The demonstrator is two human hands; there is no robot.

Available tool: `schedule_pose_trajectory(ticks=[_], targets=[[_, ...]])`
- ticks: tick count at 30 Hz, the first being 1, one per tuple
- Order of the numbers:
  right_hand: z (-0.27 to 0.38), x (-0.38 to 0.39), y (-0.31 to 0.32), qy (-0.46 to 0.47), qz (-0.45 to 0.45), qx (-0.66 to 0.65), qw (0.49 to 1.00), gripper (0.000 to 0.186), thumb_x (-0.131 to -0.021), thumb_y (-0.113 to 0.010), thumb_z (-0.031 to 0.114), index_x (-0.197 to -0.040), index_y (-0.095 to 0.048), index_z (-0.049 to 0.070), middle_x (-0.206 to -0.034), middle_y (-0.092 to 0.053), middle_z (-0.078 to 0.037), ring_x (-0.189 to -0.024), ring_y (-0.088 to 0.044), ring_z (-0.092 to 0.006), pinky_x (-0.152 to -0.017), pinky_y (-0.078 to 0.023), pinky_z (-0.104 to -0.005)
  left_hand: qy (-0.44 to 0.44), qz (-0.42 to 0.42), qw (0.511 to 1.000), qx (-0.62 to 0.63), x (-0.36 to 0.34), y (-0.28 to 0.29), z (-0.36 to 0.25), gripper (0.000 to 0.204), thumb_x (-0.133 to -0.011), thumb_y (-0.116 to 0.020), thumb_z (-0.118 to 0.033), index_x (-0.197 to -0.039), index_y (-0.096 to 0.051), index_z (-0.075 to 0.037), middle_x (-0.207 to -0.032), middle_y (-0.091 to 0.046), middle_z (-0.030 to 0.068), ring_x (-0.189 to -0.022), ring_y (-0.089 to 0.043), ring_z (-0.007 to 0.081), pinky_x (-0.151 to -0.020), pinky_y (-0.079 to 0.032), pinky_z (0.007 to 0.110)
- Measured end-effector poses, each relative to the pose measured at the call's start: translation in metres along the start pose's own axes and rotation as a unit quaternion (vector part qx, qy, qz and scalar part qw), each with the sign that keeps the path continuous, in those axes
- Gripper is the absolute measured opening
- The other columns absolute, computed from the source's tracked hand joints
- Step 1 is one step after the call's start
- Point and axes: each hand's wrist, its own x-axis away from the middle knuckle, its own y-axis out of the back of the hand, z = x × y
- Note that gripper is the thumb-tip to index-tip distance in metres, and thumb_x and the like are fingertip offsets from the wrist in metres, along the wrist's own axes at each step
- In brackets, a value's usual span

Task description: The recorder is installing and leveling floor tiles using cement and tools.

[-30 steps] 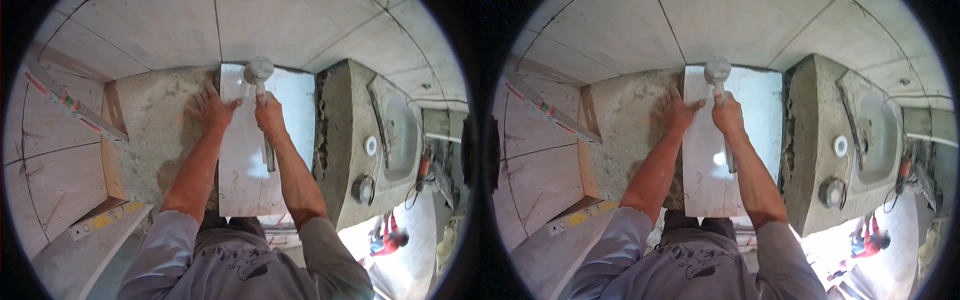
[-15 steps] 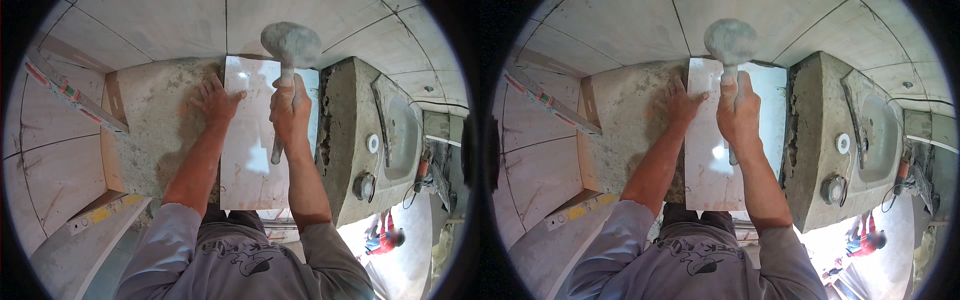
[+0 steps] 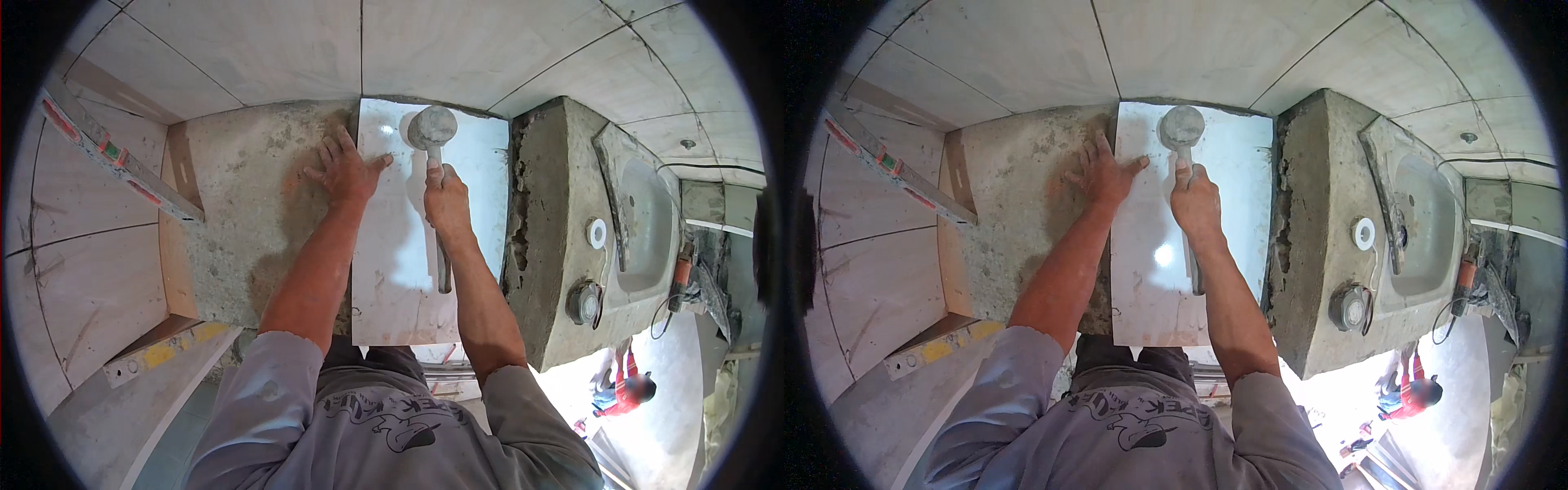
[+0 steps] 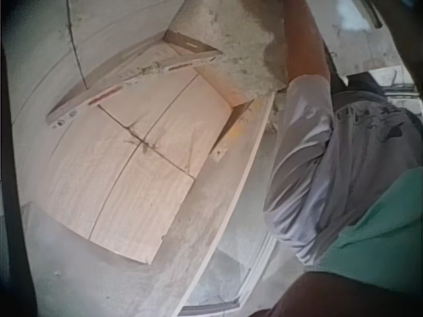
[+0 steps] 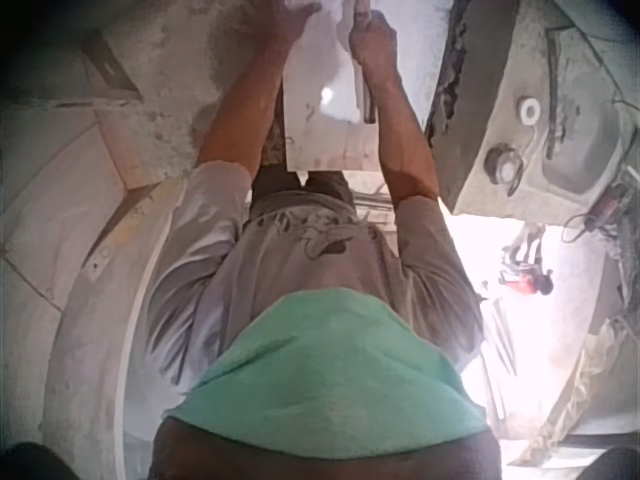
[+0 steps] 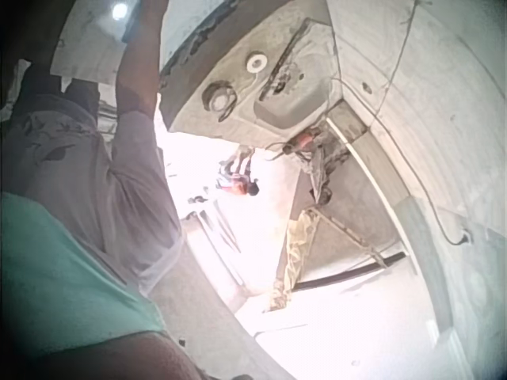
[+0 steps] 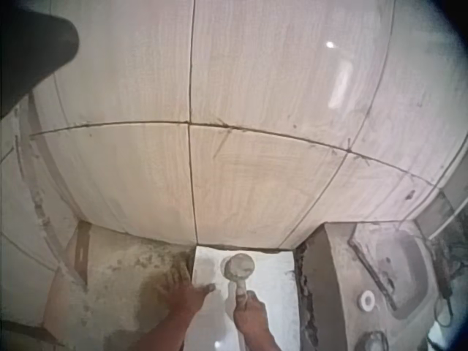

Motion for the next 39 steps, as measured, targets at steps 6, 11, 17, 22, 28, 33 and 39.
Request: schedule_pose_trajectory(ticks=[6, 11, 17, 22, 28, 33, 39], targets=[[0.07, 0.038, 0.049, 0.166, -0.047, -0.169, 0.97, 0.036, -0.103, -0.041, 0.034, -0.093, -0.05, 0.001, -0.063, -0.056, -0.021, -0.06, -0.057, -0.0435, -0.056, -0.044, -0.0453, -0.021, -0.036, 0.999, -0.003, -0.005, -0.006, 0.011, 0.111, -0.073, -0.073, -0.062, -0.153, -0.016, -0.009, -0.154, -0.025, 0.0241, -0.146, -0.018, 0.0358, -0.107, -0.009, 0.074], [-0.002, -0.021, -0.018, 0.082, -0.026, 0.1, 0.991, 0.043, -0.1, -0.039, 0.042, -0.104, -0.052, 0.001, -0.087, -0.065, -0.031, -0.084, -0.063, -0.0503, -0.077, -0.047, -0.0581, -0.025, -0.026, 0.999, -0.007, 0.001, -0.007, -0.002, 0.11, -0.072, -0.072, -0.063, -0.152, -0.019, -0.01, -0.154, -0.027, 0.0232, -0.145, -0.019, 0.0354, -0.106, -0.01, 0.074], [0.015, -0.007, -0.017, 0.065, -0.017, 0.065, 0.996, 0.044, -0.1, -0.041, 0.041, -0.106, -0.056, 0.0, -0.089, -0.064, -0.033, -0.088, -0.062, -0.0503, -0.08, -0.048, -0.0569, -0.01, -0.024, 1.0, -0.006, 0.004, -0.006, 0.007, 0.109, -0.072, -0.072, -0.063, -0.152, -0.02, -0.009, -0.154, -0.027, 0.0224, -0.146, -0.019, 0.0333, -0.107, -0.01, 0.073], [0.0, 0.017, -0.018, 0.027, 0.014, 0.056, 0.998, 0.043, -0.101, -0.038, 0.04, -0.108, -0.055, 0.001, -0.087, -0.064, -0.033, -0.086, -0.061, -0.0518, -0.079, -0.047, -0.0571, -0.009, -0.028, 1.0, -0.001, -0.001, -0.003, 0.005, 0.107, -0.074, -0.073, -0.06, -0.152, -0.02, -0.009, -0.154, -0.026, 0.023, -0.146, -0.018, 0.0335, -0.107, -0.009, 0.073], [-0.016, 0.027, -0.011, 0.017, 0.021, -0.017, 0.999, 0.048, -0.102, -0.035, 0.043, -0.108, -0.056, 0.0, -0.085, -0.065, -0.031, -0.084, -0.061, -0.0508, -0.076, -0.047, -0.0556, -0.015, -0.019, 1.0, 0.003, 0.001, 0.002, 0.004, 0.108, -0.075, -0.072, -0.06, -0.152, -0.018, -0.009, -0.155, -0.024, 0.0244, -0.146, -0.016, 0.0353, -0.107, -0.009, 0.073], [-0.03, 0.036, -0.006, -0.012, 0.015, -0.06, 0.998, 0.051, -0.103, -0.036, 0.044, -0.096, -0.056, -0.002, -0.081, -0.063, -0.031, -0.08, -0.062, -0.0494, -0.073, -0.047, -0.0533, -0.01, -0.009, 1.0, -0.015, -0.002, -0.002, 0.0, 0.111, -0.073, -0.072, -0.063, -0.152, -0.017, -0.007, -0.154, -0.026, 0.0242, -0.146, -0.018, 0.0352, -0.108, -0.009, 0.072], [0.015, 0.053, 0.023, 0.127, -0.047, -0.268, 0.954, 0.033, -0.104, -0.041, 0.033, -0.09, -0.053, 0.006, -0.059, -0.045, 0.0, -0.046, -0.04, -0.0074, -0.04, -0.034, -0.0259, -0.023, -0.042, 0.999, -0.002, -0.005, -0.007, 0.011, 0.113, -0.072, -0.073, -0.062, -0.152, -0.016, -0.006, -0.154, -0.026, 0.0239, -0.146, -0.019, 0.0356, -0.109, -0.007, 0.07]])
